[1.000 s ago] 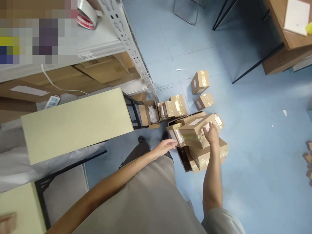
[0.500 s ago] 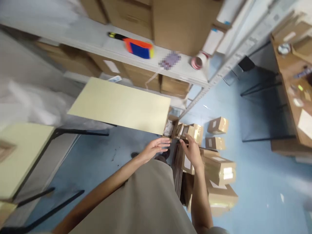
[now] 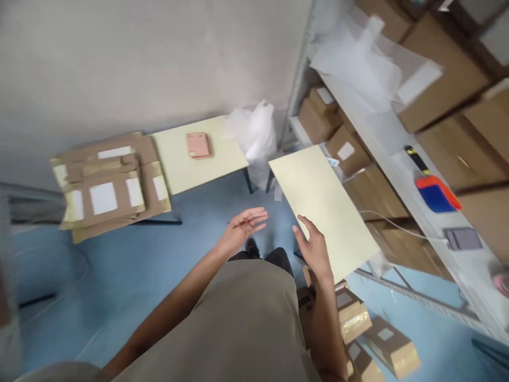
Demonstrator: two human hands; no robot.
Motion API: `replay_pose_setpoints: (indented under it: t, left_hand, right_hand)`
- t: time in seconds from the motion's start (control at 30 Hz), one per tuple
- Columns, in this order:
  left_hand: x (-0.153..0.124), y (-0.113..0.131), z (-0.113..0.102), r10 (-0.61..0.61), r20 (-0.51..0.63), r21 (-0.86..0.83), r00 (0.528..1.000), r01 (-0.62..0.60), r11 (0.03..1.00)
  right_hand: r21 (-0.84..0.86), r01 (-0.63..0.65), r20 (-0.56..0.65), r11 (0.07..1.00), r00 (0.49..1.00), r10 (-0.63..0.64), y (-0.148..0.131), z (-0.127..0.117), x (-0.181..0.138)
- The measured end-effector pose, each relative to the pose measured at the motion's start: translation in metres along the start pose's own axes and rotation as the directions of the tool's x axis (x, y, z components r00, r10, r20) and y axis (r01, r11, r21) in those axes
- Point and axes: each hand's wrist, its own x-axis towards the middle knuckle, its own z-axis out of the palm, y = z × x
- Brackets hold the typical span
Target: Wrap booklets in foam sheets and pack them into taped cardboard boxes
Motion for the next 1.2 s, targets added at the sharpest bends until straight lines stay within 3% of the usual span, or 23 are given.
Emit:
replay_pose_setpoints:
  t: [0.17,0.37,0.6,0.83,1.07,1.2]
  left_hand:
    - [0.002,0.032,-0.078,0.065,-0.292,-0.029,0.954,-0.077,0.997]
    - [0.03,0.068,-0.136,0.079,-0.5,-0.087,0.862,-0.14,0.986]
    - [0.104,0.128,-0.19,0.077,-0.638,-0.074,0.767,-0.16,0.984]
    - [0.18,0.167,-0.248,0.059,-0.721,-0.081,0.69,-0.168,0.982]
    - [0.224,0.176,-0.312,0.032,-0.749,-0.11,0.661,-0.172,0.979]
    - [0.241,0.179,-0.347,0.003,-0.739,-0.129,0.674,-0.145,0.981]
  right_hand:
    - [0.002,0.111,0.2,0.994,0.974,-0.109,-0.044,0.064,0.079]
    - [0.046,0.2,0.387,0.979,0.899,-0.202,-0.08,0.131,0.17]
    - [0.156,0.194,0.585,0.969,0.772,-0.248,-0.118,0.205,0.291]
    - [0.191,0.152,0.723,0.97,0.646,-0.244,-0.127,0.282,0.406]
    - [0.175,-0.044,0.81,0.984,0.574,-0.119,-0.129,0.356,0.467]
    - [0.054,-0.071,0.798,0.996,0.603,-0.001,-0.138,0.4,0.479]
